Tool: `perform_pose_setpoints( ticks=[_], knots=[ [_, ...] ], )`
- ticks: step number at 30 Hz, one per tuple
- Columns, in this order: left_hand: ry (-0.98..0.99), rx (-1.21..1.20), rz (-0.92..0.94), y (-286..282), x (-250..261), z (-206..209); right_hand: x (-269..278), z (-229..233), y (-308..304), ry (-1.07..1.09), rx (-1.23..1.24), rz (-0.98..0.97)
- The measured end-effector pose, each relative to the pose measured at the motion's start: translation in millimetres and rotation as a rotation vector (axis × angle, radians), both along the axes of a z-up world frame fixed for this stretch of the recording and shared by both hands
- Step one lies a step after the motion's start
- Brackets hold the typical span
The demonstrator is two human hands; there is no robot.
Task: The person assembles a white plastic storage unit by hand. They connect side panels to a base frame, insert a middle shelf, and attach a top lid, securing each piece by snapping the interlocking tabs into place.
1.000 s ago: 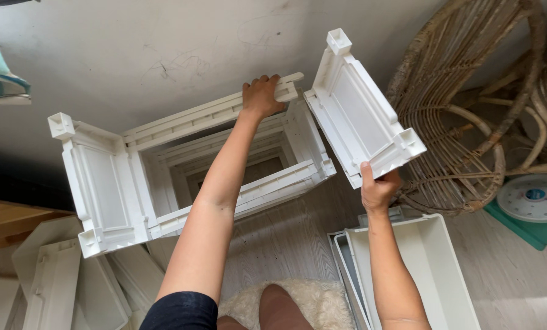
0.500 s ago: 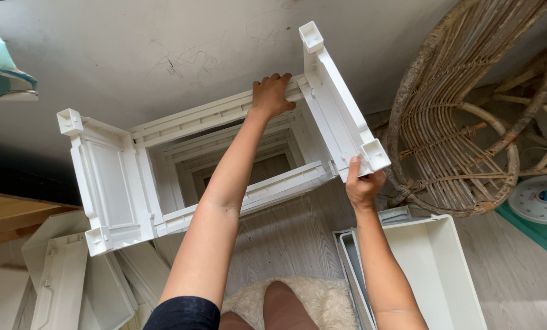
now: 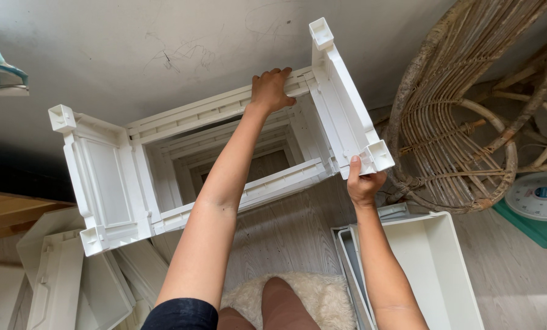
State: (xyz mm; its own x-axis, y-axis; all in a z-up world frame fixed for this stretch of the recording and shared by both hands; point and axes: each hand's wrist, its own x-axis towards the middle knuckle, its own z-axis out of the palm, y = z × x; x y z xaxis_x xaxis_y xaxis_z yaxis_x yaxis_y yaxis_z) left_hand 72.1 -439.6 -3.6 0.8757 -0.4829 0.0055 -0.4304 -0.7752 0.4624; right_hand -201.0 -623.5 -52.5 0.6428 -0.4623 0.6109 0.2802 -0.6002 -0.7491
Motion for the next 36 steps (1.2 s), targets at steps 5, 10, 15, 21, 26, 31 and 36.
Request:
perform_pose_setpoints(
  ticks=[5,10,15,21,26,31,36],
  knots=[
    [-0.004,-0.077,-0.018,3.8,3.8,-1.5,-3.4,2.1,-1.5,-0.029,0.233,0.187],
    [-0.064,-0.145,-0.035,2.8,3.2,-5.3,-9.0,1.3,-5.7,0.059,0.207,0.270],
    [-0.049,-0.164,-0.052,2.3,0.7,-8.4,-15.4,1.3,-15.0,0.206,0.189,0.366],
    [-0.055,-0.180,-0.063,-1.9,-1.2,-1.4,-20.7,16.1,-25.8,0.371,0.196,0.429],
    [-0.056,-0.236,-0.067,-4.1,4.5,8.2,-15.6,30.7,-25.7,0.369,0.100,0.500],
    [-0.145,-0.244,-0.081,-4.8,2.2,-1.0,-20.1,30.2,-21.6,0.382,0.071,0.559],
    [-0.116,-0.091,-0.097,-5.7,-5.1,-8.2,-17.4,22.8,-23.1,0.552,0.203,0.528]
  ],
)
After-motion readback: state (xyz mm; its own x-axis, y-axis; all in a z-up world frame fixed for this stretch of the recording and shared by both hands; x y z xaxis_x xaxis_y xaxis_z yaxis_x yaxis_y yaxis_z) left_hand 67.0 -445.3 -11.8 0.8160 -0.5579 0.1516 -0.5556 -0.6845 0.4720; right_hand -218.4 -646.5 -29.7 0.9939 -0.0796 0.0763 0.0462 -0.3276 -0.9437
